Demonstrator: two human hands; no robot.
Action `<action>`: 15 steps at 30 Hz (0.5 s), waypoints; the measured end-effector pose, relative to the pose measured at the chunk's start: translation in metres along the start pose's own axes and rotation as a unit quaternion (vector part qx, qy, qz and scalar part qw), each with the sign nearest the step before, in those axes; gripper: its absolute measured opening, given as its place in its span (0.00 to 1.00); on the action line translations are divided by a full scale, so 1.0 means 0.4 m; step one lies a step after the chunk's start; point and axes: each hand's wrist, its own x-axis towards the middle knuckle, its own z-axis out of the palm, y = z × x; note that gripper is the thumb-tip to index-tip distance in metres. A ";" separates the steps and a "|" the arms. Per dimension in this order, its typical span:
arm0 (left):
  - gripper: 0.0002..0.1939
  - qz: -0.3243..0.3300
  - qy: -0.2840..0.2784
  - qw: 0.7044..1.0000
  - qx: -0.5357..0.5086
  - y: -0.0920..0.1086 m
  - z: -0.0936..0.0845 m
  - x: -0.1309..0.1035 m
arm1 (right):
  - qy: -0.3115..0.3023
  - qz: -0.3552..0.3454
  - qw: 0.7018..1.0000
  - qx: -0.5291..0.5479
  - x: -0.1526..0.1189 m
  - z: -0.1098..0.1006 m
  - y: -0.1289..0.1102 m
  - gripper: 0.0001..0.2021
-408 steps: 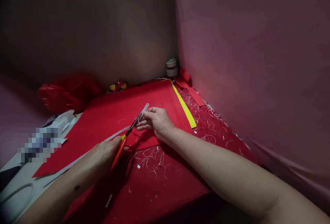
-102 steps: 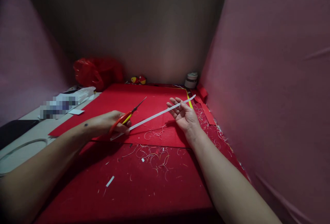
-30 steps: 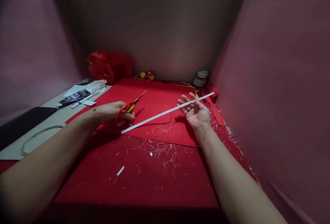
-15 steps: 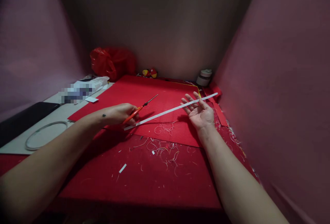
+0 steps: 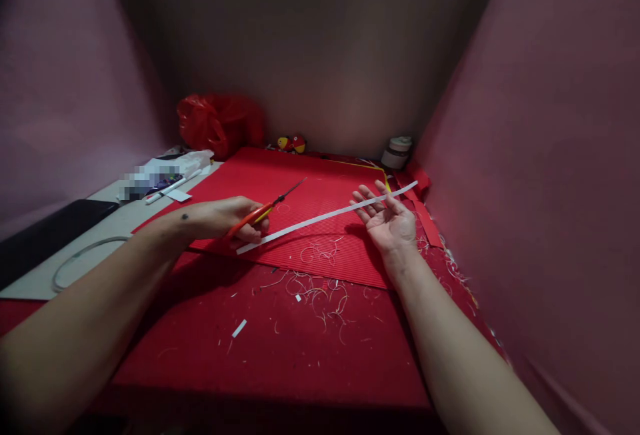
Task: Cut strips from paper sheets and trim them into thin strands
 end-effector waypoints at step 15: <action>0.12 0.009 0.010 1.000 -0.003 0.014 -0.023 -0.041 | 0.004 0.034 0.999 -0.004 0.001 -0.006 0.014 0.14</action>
